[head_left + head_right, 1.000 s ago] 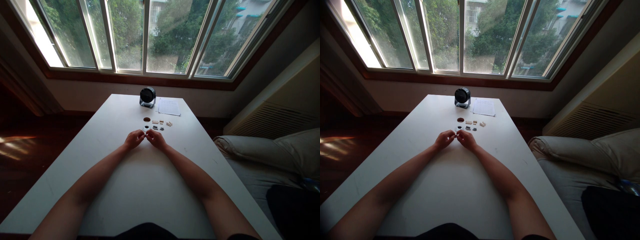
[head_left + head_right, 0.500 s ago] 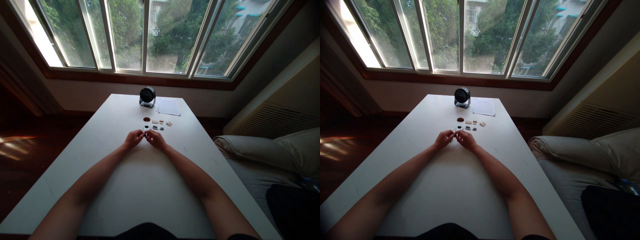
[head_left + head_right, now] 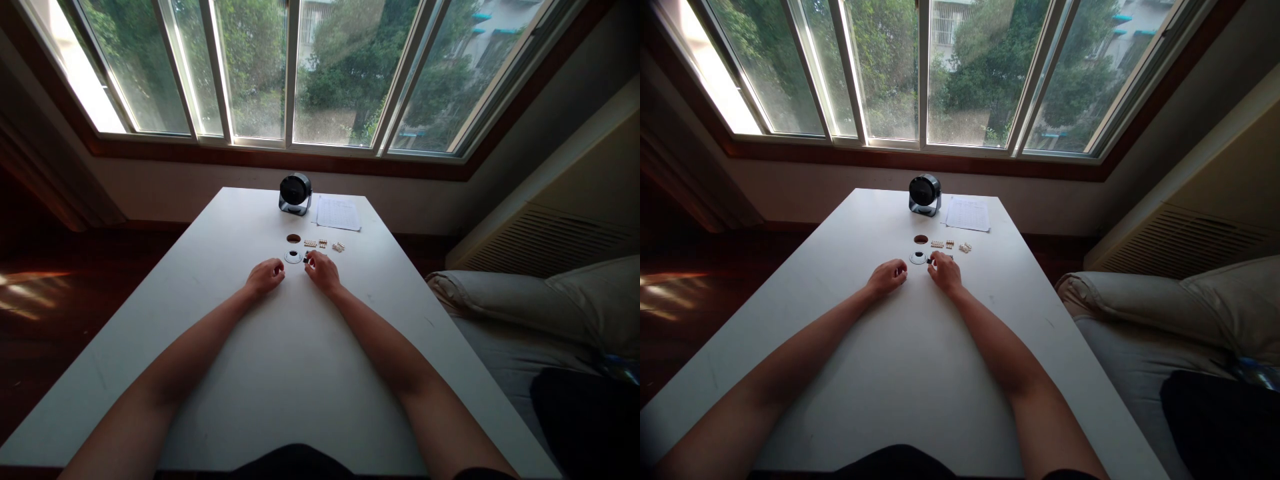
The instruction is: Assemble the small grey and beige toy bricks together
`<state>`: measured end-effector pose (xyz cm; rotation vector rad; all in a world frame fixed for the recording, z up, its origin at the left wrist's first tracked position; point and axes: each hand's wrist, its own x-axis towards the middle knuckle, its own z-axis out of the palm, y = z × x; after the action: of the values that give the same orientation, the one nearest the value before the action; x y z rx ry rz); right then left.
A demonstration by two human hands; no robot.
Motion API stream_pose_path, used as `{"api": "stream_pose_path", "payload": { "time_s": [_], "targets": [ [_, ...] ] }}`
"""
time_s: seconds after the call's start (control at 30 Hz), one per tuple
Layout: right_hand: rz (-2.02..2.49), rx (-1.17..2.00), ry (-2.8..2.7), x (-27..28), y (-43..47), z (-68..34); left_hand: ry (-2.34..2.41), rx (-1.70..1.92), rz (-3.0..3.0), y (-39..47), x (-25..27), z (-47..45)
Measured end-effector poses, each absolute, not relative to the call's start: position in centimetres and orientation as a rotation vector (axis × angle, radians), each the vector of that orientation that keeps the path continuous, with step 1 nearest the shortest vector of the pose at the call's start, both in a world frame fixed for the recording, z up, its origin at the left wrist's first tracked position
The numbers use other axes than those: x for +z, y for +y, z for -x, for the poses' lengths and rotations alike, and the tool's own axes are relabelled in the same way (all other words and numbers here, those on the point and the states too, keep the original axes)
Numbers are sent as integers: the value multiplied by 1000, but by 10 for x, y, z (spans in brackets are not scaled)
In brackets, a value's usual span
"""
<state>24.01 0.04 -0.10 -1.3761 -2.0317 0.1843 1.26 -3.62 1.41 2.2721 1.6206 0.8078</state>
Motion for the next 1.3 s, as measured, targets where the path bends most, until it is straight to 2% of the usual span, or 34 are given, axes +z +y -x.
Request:
{"api": "stream_pose_path", "payload": {
  "time_s": [0.2,0.37,1.0,1.3],
  "targets": [
    [1743,108,-1899,-6,21,-268,1545,617,-2354,-40,21,-9],
    [1848,115,-1861,-7,26,-277,1485,570,-2383,-39,21,-6],
    [1775,78,-1884,-8,22,-268,1372,695,-2462,-42,21,-11],
    [1526,86,-1927,-4,19,-263,1471,682,-2469,-38,19,-7]
  ]
}}
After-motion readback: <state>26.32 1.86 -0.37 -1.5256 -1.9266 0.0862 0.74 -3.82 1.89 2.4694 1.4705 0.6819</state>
